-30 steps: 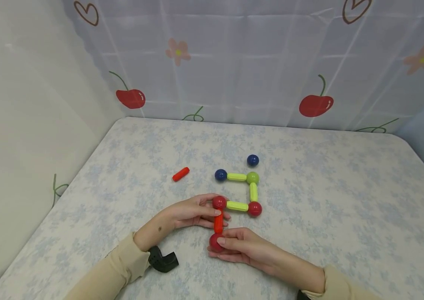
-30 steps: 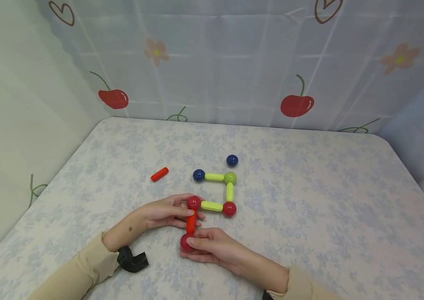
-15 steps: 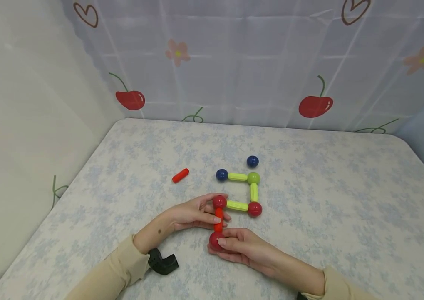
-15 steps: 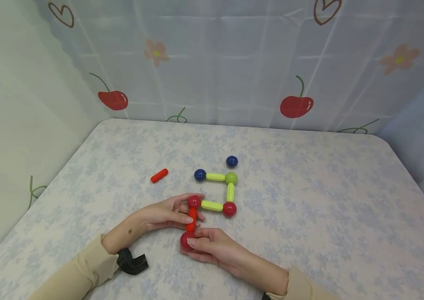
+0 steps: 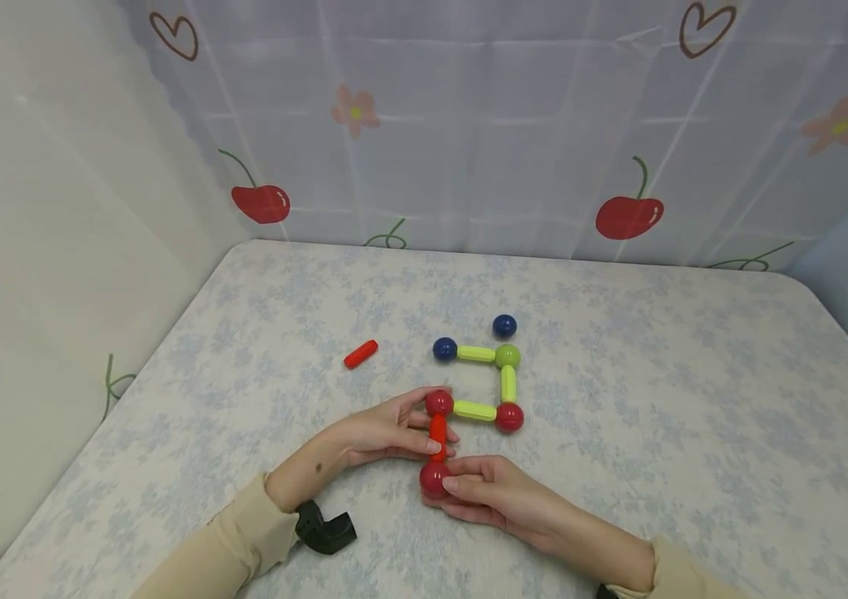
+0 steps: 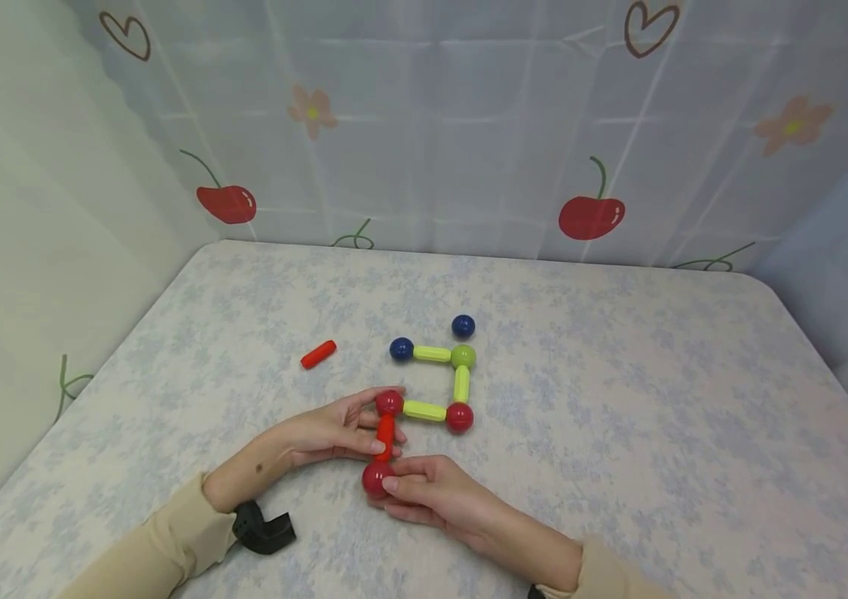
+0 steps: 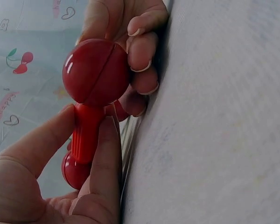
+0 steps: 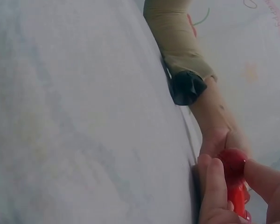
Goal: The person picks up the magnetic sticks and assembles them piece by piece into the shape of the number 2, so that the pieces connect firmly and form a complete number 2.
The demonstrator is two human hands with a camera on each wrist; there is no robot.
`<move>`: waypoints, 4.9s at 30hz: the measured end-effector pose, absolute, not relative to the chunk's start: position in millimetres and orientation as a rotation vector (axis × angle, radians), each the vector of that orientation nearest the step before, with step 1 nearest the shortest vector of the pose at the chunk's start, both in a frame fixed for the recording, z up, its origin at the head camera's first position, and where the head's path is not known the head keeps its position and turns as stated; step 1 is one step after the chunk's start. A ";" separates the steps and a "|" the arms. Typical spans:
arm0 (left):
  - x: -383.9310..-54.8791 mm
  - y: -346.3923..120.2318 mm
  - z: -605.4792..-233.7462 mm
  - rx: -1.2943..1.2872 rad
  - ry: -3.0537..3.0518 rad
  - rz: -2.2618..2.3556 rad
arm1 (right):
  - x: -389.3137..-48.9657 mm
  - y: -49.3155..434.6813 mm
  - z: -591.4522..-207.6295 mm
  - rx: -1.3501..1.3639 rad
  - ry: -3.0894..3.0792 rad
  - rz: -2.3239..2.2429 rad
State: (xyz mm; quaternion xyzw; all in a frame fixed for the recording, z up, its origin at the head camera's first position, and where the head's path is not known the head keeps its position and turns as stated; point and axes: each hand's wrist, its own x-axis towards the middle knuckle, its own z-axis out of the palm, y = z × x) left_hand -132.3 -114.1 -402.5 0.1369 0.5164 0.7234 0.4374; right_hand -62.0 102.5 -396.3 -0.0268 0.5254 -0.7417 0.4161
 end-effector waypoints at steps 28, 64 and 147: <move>-131.4 -115.2 -393.8 0.264 1.408 1.791 | -97.8 120.0 -390.6 -0.225 1.578 -1.788; -136.9 -124.3 -397.1 0.298 1.399 1.813 | -148.8 101.8 -394.6 -1.525 2.587 -1.046; -71.0 -78.2 -388.9 0.892 2.725 1.388 | -148.2 101.4 -398.1 -1.488 2.676 -1.019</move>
